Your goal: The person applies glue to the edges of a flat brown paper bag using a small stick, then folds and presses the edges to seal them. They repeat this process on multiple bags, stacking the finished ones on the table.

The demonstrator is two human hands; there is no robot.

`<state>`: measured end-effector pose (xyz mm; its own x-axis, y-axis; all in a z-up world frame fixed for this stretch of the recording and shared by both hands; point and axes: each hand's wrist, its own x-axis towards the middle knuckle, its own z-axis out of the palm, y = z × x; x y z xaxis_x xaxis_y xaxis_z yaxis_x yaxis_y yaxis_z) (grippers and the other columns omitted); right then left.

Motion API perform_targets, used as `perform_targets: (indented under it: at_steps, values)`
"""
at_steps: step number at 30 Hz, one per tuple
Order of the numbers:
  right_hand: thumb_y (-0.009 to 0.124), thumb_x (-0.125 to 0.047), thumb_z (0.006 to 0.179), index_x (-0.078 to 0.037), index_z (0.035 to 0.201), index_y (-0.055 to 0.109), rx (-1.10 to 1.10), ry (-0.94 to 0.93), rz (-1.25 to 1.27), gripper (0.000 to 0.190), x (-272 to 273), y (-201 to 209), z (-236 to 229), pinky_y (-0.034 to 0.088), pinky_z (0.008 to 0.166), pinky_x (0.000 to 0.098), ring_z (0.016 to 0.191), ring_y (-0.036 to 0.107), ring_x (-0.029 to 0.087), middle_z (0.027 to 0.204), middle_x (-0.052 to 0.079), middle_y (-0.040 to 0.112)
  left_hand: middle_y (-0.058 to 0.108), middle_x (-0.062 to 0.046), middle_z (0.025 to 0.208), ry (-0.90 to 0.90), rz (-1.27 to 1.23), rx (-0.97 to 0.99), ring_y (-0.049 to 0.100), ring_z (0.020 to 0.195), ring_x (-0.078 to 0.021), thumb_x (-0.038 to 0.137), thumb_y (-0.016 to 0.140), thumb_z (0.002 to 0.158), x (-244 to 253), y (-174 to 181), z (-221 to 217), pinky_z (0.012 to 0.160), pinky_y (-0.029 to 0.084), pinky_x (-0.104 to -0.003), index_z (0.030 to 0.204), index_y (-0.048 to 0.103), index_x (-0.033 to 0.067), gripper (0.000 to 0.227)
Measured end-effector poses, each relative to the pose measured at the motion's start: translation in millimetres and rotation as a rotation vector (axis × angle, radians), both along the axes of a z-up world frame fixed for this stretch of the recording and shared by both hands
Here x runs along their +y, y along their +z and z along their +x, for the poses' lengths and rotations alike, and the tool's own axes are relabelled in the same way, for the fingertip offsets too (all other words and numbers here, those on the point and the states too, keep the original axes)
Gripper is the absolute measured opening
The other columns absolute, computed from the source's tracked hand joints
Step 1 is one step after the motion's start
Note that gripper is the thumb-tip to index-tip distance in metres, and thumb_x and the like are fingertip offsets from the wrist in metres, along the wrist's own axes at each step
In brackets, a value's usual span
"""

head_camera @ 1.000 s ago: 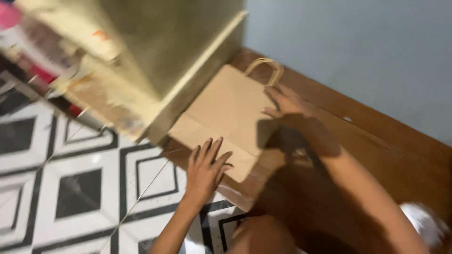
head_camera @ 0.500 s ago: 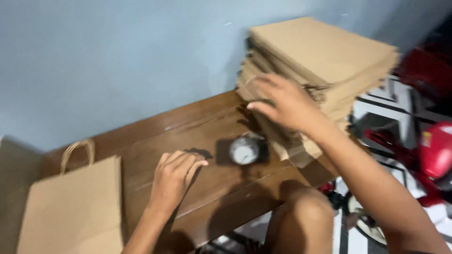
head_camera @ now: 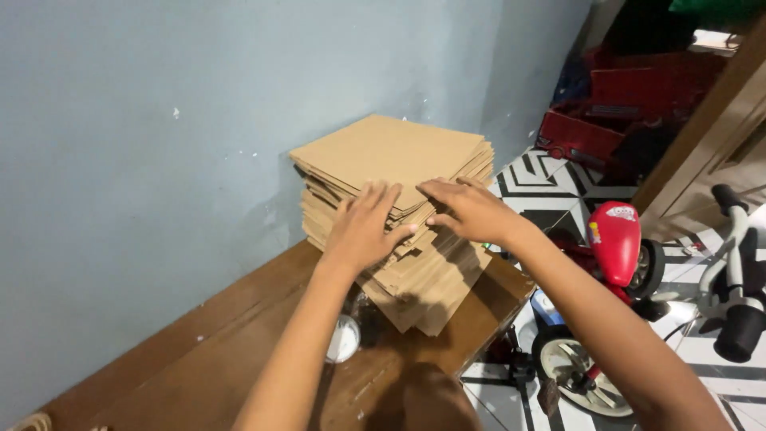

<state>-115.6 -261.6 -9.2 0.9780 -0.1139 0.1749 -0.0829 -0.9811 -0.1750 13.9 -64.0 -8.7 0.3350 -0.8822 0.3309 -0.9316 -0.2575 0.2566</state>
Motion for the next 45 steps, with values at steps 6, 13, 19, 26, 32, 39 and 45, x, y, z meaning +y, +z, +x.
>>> perform_targets:
  at_steps: [6, 13, 19, 26, 32, 39, 45]
  values:
    - [0.064, -0.054, 0.093, -0.016, 0.140, 0.058, -0.184, 0.041, -0.266, 0.060, 2, -42, -2, 0.032, 0.121, 0.0515, 0.132, 0.060, 0.021, 0.139, 0.006, 0.066, 0.067, -0.006, 0.122, 0.030, -0.072, -0.261, 0.059, 0.127, -0.0270, 0.051, 0.058, 0.097, -10, -59, 12, 0.105, 0.039, -0.053, 0.134, 0.061, 0.0238, 0.045]
    - [0.069, -0.046, 0.092, -0.017, 0.141, 0.060, -0.335, 0.040, -0.249, 0.057, 11, -22, -17, 0.034, 0.117, 0.0551, 0.128, 0.062, 0.027, 0.138, 0.010, 0.066, 0.063, -0.002, 0.111, 0.107, -0.243, -0.146, 0.060, 0.120, -0.0238, 0.035, 0.054, 0.098, 10, -34, -6, 0.101, 0.040, -0.053, 0.115, 0.067, 0.0266, 0.023]
    - [0.080, -0.029, 0.090, -0.013, 0.140, 0.063, -0.582, -0.045, -0.208, 0.055, -36, -2, -10, 0.045, 0.103, 0.0555, 0.123, 0.063, 0.040, 0.135, 0.018, 0.064, 0.070, -0.006, 0.116, 0.160, -0.543, 0.037, 0.066, 0.115, -0.0294, 0.022, 0.058, 0.101, 27, 20, 15, 0.090, 0.054, -0.050, 0.115, 0.073, 0.0231, 0.021]
    - [0.081, 0.017, 0.097, 0.003, 0.112, 0.080, -0.862, 0.094, -0.191, 0.020, -53, 42, 7, 0.057, 0.085, 0.0379, 0.089, 0.069, 0.027, 0.104, 0.017, 0.077, 0.080, 0.000, 0.091, 0.030, -0.893, 0.113, 0.079, 0.093, -0.0117, 0.003, 0.067, 0.092, 72, 94, 38, 0.075, 0.056, -0.024, 0.086, 0.054, 0.0097, 0.016]
    - [0.076, 0.028, 0.100, 0.013, 0.119, 0.081, -1.044, 0.225, -0.191, 0.025, -26, 82, 24, 0.052, 0.078, 0.0388, 0.089, 0.067, 0.031, 0.107, 0.024, 0.077, 0.070, 0.010, 0.083, 0.031, -1.002, 0.155, 0.063, 0.080, -0.0041, 0.018, 0.073, 0.090, 122, 141, 46, 0.076, 0.048, -0.021, 0.094, 0.068, 0.0203, 0.006]
    - [0.064, 0.018, 0.118, 0.003, 0.137, 0.054, -0.985, 0.403, 0.537, 0.026, 54, 114, 44, 0.065, 0.093, 0.0373, 0.114, 0.062, 0.025, 0.125, 0.019, 0.059, 0.075, 0.003, 0.089, 0.105, -1.129, -0.010, 0.069, 0.084, -0.0067, 0.032, 0.062, 0.096, 206, 169, 41, 0.071, 0.058, -0.026, 0.097, 0.072, 0.0132, 0.021]
    - [0.063, 0.009, 0.121, 0.001, 0.142, 0.053, -0.776, 0.392, 0.649, 0.024, 133, 76, 59, 0.063, 0.074, 0.0375, 0.088, 0.067, 0.031, 0.113, 0.019, 0.056, 0.068, 0.006, 0.091, 0.303, -1.043, 0.003, 0.062, 0.084, -0.0066, 0.028, 0.063, 0.099, 299, 117, 7, 0.069, 0.049, -0.023, 0.096, 0.066, 0.0139, 0.015]
